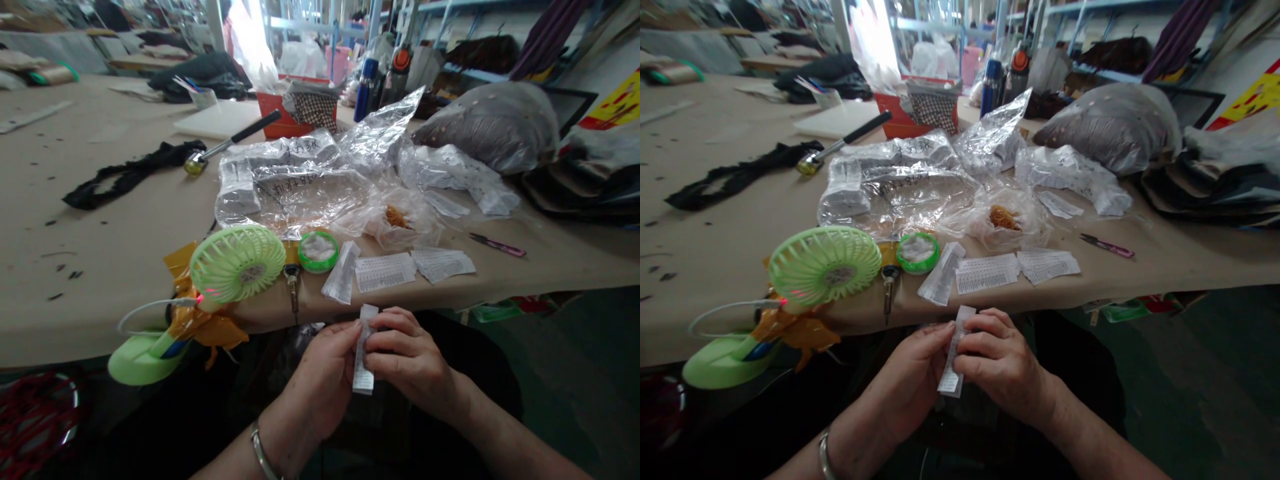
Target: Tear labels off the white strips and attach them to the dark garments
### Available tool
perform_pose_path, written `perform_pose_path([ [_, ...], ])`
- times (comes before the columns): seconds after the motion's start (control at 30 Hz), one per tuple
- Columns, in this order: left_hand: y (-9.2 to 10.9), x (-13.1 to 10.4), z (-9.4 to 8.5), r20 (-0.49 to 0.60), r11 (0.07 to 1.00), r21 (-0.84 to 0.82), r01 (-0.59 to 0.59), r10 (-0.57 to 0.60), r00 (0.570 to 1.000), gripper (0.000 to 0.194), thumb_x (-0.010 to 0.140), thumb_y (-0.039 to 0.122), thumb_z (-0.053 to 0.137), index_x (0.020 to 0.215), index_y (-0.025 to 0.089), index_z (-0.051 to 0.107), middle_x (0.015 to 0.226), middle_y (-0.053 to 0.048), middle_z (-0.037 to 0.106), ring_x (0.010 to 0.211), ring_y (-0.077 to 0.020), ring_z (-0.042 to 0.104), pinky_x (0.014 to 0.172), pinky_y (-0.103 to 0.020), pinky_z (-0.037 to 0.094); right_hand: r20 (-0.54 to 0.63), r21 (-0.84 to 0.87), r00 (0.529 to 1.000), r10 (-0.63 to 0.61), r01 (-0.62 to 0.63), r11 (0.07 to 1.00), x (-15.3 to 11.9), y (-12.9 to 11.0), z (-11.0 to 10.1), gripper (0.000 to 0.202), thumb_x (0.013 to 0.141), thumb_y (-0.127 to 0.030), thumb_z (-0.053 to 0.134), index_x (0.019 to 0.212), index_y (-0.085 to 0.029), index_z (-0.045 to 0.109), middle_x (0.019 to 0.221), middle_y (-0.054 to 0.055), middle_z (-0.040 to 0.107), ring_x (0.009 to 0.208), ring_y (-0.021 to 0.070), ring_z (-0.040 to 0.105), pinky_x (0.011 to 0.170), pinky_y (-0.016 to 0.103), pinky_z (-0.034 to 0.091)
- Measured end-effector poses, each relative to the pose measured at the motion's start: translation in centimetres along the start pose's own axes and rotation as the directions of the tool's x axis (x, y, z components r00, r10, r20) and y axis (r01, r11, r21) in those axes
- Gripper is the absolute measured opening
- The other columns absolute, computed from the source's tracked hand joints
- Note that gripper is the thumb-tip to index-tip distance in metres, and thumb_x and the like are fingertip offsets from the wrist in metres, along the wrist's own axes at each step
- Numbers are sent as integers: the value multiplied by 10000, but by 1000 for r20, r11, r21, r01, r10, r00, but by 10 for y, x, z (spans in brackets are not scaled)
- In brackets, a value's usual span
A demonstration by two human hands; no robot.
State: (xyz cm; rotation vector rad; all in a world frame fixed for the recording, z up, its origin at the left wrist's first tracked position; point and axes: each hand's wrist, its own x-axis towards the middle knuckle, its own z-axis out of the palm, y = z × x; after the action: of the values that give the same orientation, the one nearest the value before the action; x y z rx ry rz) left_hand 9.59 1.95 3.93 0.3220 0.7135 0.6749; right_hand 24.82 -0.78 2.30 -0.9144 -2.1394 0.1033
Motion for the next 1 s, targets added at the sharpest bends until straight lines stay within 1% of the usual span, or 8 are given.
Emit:
perform_pose_path([
  [0.23,-5,1,3,-57,998,64,-13,17,998,175,688,220,744,776,78,695,688,-53,666,572,-81,574,503,-139,406,2,-26,1000,2,-2,1000,-2,-4,-2,154,871,-131,543,820,-217,661,826,-7,699,982,158,603,935,365,449],
  [0.4,-7,3,3,-164,992,124,29,-9,986,164,746,227,703,836,99,653,697,-63,687,569,-111,611,540,-190,486,-43,-120,995,92,-96,988,-10,6,-19,233,860,-152,555,1085,-193,596,978,53,681,1073,206,560,932,409,473],
  [0.47,-8,3,2,-238,984,165,73,-33,971,166,765,233,689,853,108,623,702,-83,703,577,-142,638,569,-239,525,-116,-280,973,202,-227,933,-18,22,-33,316,870,-177,546,1186,-167,544,1085,105,637,1149,249,507,960,460,449],
  [0.53,-10,4,1,-273,977,190,93,-38,961,170,771,232,686,858,114,598,700,-96,711,591,-164,657,575,-258,539,-175,-468,936,306,-352,810,-26,39,-45,403,872,-254,562,1251,-128,507,1172,156,586,1184,296,468,974,508,421],
  [0.6,-13,5,1,-267,974,203,97,-40,963,179,776,239,683,867,115,591,705,-101,715,604,-172,667,568,-258,543,-170,-596,914,368,-393,701,-35,53,-53,433,877,-307,553,1261,-111,514,1210,174,566,1180,320,465,970,527,411],
  [0.67,-16,6,1,-264,971,214,105,-46,963,180,775,239,683,868,112,597,703,-100,716,609,-172,670,563,-252,544,-138,-645,917,374,-370,669,-42,61,-55,371,889,-277,528,1227,-126,555,1200,154,586,1157,305,486,965,507,416],
  [0.87,-18,6,1,-255,967,234,99,-37,966,203,734,252,720,844,111,622,683,-90,711,597,-172,666,543,-241,544,-206,-552,944,259,-330,766,-50,67,-57,230,881,-142,530,1080,-179,640,1062,90,666,1055,235,560,924,427,456],
  [1.0,-16,4,5,-263,964,244,105,-39,964,185,753,245,699,848,112,613,704,-95,712,611,-171,666,556,-243,542,-319,-405,909,269,-387,828,-48,70,-62,164,860,-132,571,980,-197,663,980,67,683,966,203,611,896,394,485],
])
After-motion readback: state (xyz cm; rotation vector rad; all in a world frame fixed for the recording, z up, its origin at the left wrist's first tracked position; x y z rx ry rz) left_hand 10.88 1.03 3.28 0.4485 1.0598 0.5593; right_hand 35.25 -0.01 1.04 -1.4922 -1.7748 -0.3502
